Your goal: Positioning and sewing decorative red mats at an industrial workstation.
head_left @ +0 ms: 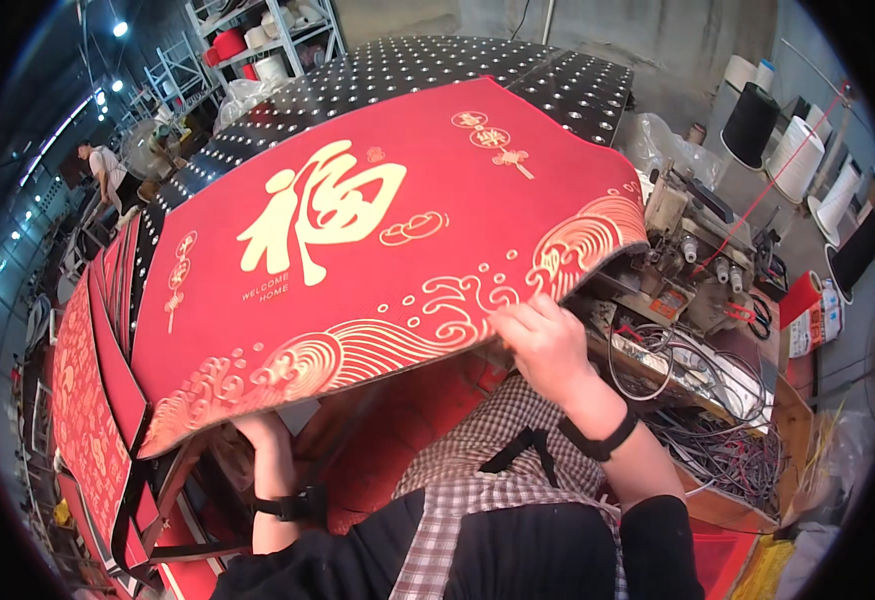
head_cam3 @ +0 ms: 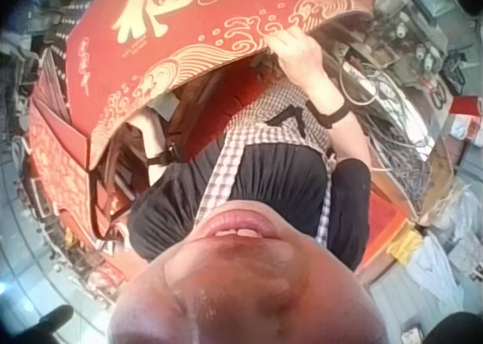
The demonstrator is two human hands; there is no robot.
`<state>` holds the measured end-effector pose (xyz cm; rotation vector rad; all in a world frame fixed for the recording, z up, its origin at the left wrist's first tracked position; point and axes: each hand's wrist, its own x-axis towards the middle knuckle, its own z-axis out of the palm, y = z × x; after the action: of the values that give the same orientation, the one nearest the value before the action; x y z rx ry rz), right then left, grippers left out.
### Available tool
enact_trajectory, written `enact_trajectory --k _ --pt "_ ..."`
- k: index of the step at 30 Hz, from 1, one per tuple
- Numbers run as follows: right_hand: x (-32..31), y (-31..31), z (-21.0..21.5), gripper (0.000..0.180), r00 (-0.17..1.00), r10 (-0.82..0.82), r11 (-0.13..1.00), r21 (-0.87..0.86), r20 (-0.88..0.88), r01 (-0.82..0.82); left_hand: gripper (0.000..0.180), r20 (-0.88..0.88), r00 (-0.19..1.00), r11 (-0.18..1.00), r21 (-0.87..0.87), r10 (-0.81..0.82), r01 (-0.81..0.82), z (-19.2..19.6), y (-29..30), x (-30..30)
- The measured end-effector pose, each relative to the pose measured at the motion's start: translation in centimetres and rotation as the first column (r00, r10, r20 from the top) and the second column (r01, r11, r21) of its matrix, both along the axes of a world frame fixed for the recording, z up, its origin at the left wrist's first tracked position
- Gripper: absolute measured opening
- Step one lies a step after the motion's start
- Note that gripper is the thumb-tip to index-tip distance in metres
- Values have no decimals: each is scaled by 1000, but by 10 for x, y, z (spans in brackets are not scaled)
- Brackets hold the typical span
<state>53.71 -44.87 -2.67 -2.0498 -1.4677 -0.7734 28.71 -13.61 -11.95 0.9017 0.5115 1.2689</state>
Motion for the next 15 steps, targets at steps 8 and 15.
enact_trajectory --k 8,15 --pt "-12 -49 2 37 951 -66 997 8 -301 72 67 -228 681 181 973 696 141 147 26 189" --pt "-19 -65 -12 37 859 -135 990 -38 -495 134 37 -451 888 358 847 91 393 159 62 236"
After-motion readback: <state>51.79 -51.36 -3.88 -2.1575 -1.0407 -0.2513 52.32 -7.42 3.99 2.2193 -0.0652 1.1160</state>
